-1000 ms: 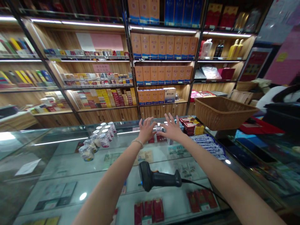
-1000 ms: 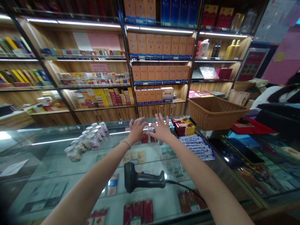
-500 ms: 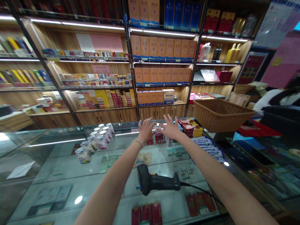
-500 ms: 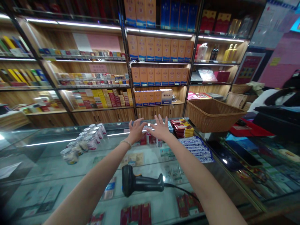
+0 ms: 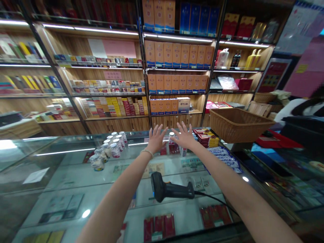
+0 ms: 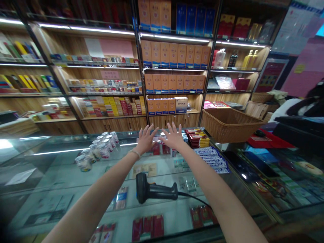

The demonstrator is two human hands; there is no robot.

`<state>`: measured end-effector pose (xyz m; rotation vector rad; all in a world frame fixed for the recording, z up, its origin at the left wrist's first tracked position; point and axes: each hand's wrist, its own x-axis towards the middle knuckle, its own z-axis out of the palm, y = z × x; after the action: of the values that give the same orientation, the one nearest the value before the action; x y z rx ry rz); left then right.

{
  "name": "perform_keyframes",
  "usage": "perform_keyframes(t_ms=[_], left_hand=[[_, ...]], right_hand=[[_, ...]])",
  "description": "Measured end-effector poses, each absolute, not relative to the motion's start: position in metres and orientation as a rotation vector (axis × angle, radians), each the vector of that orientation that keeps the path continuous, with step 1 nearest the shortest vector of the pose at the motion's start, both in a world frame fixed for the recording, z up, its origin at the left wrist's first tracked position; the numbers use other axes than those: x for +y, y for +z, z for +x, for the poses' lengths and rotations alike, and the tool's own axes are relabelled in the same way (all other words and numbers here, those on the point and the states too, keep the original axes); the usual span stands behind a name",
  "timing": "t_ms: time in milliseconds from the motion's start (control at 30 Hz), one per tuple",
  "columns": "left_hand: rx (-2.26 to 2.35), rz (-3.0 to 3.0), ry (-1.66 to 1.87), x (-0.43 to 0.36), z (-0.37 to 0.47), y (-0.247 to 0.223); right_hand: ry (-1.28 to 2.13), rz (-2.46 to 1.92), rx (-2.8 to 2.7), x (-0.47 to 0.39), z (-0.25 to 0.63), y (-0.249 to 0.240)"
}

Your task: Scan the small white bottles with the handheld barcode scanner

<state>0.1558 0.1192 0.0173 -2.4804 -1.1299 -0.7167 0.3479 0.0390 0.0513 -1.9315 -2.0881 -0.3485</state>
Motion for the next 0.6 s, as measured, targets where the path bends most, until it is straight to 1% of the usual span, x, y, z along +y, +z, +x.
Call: perform_keyframes(t_ms=[233,400,600], left_hand=[[-1.149,-2.435,-0.655,0.1,0.133,0.02],[-1.23,-2.385,-0.703,0.078,0.119,0.028],[-1.363,-2.273,-0.812,0.049,0.097,0.036]], right_hand=[[-0.377,-1.913,-2.135,0.025,0.335,0.05],[-0.409,-1.892,-2.091,0.016,0.326,0.049],[-0.542,-1.773,-2.006,-0.008,0.308,0.042]])
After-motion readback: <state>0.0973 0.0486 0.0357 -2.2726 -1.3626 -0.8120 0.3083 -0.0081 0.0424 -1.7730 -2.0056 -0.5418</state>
